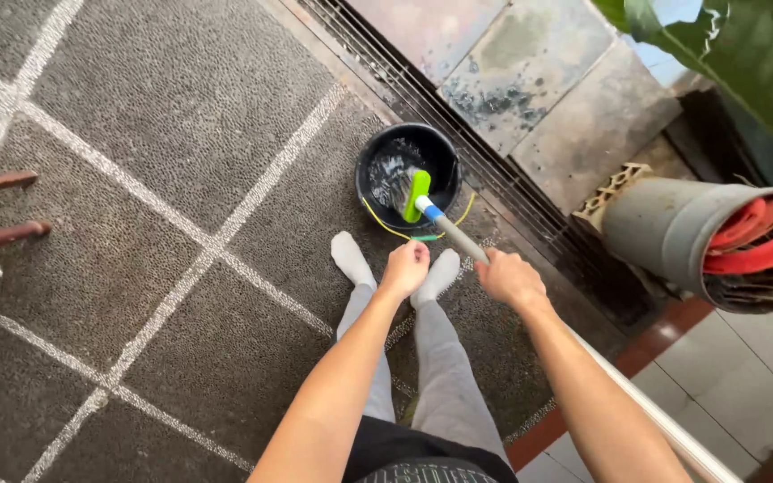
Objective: Mopping the tile floors throughout various rooms and hallways in a home.
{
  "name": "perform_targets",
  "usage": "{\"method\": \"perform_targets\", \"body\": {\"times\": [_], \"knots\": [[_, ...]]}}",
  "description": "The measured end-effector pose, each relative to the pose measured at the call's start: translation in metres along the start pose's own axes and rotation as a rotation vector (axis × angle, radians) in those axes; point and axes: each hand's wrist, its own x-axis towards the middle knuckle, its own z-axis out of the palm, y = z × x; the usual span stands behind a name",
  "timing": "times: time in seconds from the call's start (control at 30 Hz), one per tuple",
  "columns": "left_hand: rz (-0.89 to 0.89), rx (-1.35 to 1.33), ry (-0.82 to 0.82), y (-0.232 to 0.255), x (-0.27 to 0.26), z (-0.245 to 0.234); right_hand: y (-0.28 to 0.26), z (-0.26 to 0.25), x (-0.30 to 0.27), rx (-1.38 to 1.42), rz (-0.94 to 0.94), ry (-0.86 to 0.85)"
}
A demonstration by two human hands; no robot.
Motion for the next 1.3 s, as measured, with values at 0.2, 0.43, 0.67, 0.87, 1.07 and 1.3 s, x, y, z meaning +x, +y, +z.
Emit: {"method": "perform_targets", "body": {"times": [0.2,0.43,0.67,0.87,1.07,1.3], "knots": [[0.043,0.028,0.002,-0.015,0.029,0.008,-0.019,0.036,0.098,-0.067,-0.02,0.036],[0.092,0.058,0.026,-0.029,0.072,-0.012,-0.086,0.103,0.263,-0.088,0.096,-0.071],[0.094,0.043,0.044,-0.067,0.057,-0.005,-0.066,0.154,0.27,0.146,0.0,0.004],[-0.031,-0.006,0.032,-0.045,0.037,0.005,0.056,0.138,0.168,0.376,-0.158,0.123],[-0.252,-0.19,-0.021,-0.02,0.022,0.031,0.141,0.093,0.041,0.538,-0.169,0.03],[-0.45,-1.095,-0.089,0.071,0.011,0.047,0.17,0.066,-0.038,0.737,-0.228,-0.103]]}}
